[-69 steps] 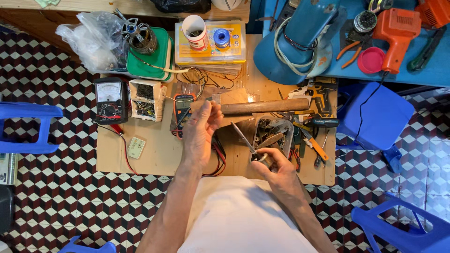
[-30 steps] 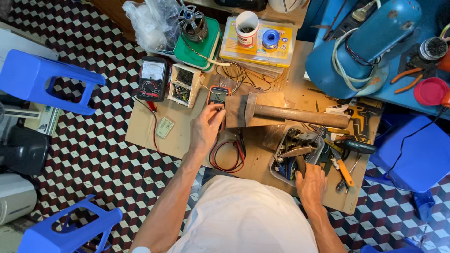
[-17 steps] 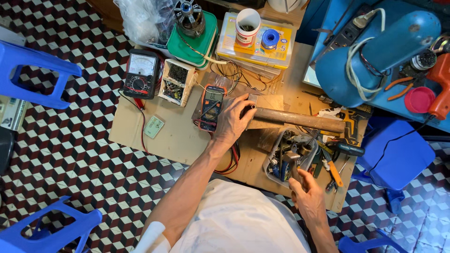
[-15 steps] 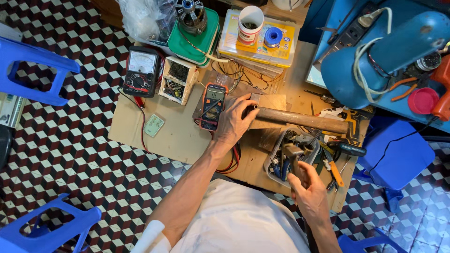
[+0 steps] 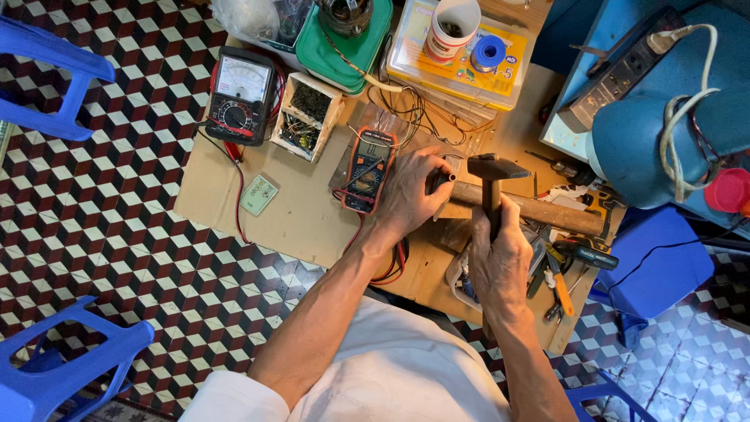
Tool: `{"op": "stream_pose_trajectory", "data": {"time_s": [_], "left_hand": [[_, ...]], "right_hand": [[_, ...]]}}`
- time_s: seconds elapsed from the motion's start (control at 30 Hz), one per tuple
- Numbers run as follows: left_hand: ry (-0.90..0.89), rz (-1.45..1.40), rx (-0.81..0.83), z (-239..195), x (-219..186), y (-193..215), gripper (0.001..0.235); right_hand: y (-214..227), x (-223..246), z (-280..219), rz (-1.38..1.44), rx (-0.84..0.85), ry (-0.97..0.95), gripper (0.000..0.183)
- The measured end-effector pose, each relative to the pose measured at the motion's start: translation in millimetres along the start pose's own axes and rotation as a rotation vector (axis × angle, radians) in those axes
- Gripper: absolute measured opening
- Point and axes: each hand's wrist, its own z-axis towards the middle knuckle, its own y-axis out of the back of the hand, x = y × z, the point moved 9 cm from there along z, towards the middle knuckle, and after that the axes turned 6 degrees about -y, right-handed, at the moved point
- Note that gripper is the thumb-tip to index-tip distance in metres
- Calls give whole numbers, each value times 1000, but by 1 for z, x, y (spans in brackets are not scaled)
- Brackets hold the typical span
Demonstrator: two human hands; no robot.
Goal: The person uses a hammer and punch to drive a metal pin into a small cylindrical component on a workbench. They repeatedly position the pin, strike it with the hammer, and inspect the fit, working over a wooden block and anvil-like support.
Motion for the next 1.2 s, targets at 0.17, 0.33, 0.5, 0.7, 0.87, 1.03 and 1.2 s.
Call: {"op": "stream_pose_trajectory", "data": {"time_s": [0.17, 0.33, 0.5, 0.7, 0.87, 1.03, 1.2], "left_hand": [[29, -22, 97, 8, 4, 0, 31], [-21, -87, 201, 17, 5, 1, 31], [-24, -153, 318, 27, 5, 2, 26], [2, -116, 425, 31, 14, -8, 24], [-109, -132, 357, 41, 5, 0, 22], [-243, -162, 363, 46, -24, 11, 22], [-168, -206, 540, 43, -52, 6, 20]], "right_hand": [[2, 9, -2, 10, 0, 34, 30], [9, -1, -12, 37, -52, -101, 30], [6, 9, -18, 56, -77, -108, 32], [-10, -4, -45, 221, -176, -345, 31], [-16, -3, -65, 371, -276, -405, 28], [-38, -32, -63, 799, -292, -728, 26], [-48, -42, -13, 1078, -310, -707, 27]]}}
